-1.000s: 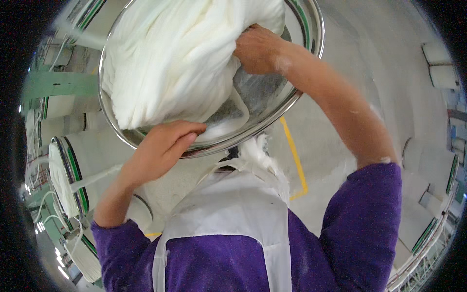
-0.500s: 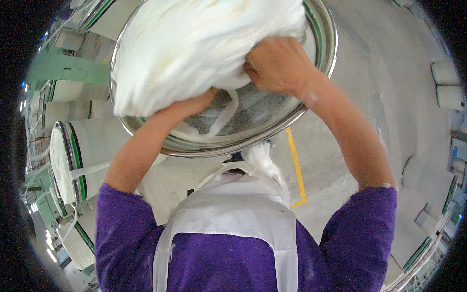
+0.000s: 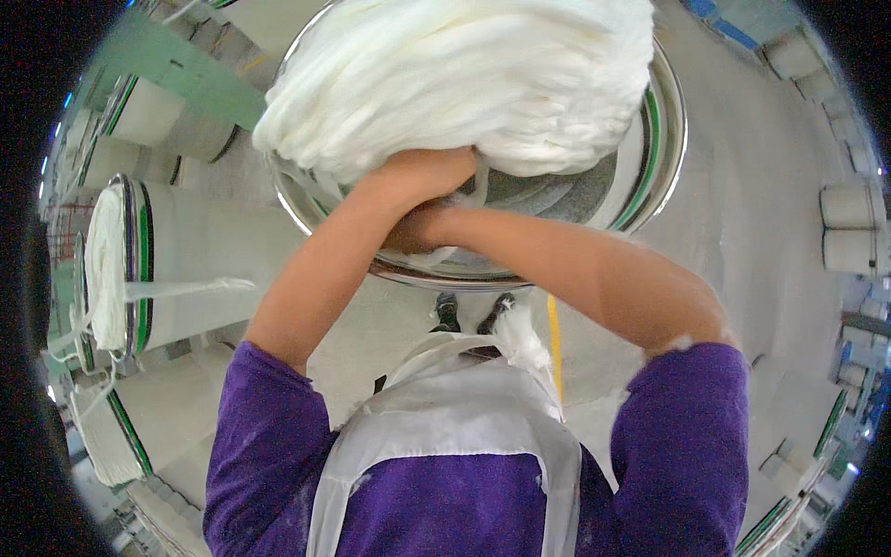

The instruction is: The person winds white yarn into large cylindrical containers using a thin wooden stick to guide the strands. They repeatedly lift and reposition the yarn, secure it with the stick, and move between multiple containers in a factory setting.

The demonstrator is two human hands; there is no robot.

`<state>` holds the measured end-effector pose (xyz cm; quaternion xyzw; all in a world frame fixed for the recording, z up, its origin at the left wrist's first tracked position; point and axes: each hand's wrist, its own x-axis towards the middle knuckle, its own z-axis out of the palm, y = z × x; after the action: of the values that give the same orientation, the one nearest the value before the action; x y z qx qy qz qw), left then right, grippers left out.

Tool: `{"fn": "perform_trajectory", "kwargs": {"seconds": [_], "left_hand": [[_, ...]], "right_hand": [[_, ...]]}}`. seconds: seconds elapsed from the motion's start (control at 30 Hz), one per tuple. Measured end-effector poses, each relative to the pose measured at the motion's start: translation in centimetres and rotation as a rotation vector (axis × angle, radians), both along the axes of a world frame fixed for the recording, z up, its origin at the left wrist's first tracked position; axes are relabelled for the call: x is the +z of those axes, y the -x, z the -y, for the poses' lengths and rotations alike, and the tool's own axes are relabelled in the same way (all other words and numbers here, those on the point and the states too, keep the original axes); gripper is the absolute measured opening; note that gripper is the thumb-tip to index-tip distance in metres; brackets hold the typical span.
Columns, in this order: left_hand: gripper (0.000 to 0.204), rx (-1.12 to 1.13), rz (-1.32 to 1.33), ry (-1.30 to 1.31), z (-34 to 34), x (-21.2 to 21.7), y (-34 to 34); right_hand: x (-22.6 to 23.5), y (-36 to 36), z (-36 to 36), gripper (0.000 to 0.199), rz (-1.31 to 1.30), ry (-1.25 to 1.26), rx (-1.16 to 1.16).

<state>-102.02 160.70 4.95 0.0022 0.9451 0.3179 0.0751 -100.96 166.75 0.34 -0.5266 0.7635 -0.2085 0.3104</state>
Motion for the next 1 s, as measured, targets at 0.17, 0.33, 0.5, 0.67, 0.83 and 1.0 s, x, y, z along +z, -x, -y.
{"fn": "perform_trajectory", "kwargs": {"seconds": [0.17, 0.33, 0.5, 0.67, 0.83, 1.0], "left_hand": [[0.050, -0.079, -0.041, 0.010, 0.5, 1.9, 1.7], [0.053, 0.217, 0.557, -0.883, 0.0, 3.7, 4.8], [0.057, -0.146, 0.350, 0.220, 2.0, 3.0, 7.3], [0.064, 0.088, 0.528, -0.261, 3.4, 1.5, 5.6], [0.066, 0.031, 0.368, 0.181, 4.0, 2.0, 2.8], [0.065, -0.029, 0.311, 0.197, 5.6, 2.1, 2.1]], "right_hand": [[8.9, 0.2, -6.7, 0.026, 0.034, -0.104, -0.015], [14.9, -3.5, -16.2, 0.025, -0.037, 0.343, -0.130], [10.5, -11.8, -31.0, 0.024, 0.741, 0.930, -0.262], [0.4, -19.4, -45.5, 0.020, 0.907, 1.236, -1.524], [-2.0, -19.5, -47.0, 0.060, -0.073, -0.651, -1.645], [1.4, -9.2, -33.7, 0.049, 0.016, 0.524, -1.460]]}}
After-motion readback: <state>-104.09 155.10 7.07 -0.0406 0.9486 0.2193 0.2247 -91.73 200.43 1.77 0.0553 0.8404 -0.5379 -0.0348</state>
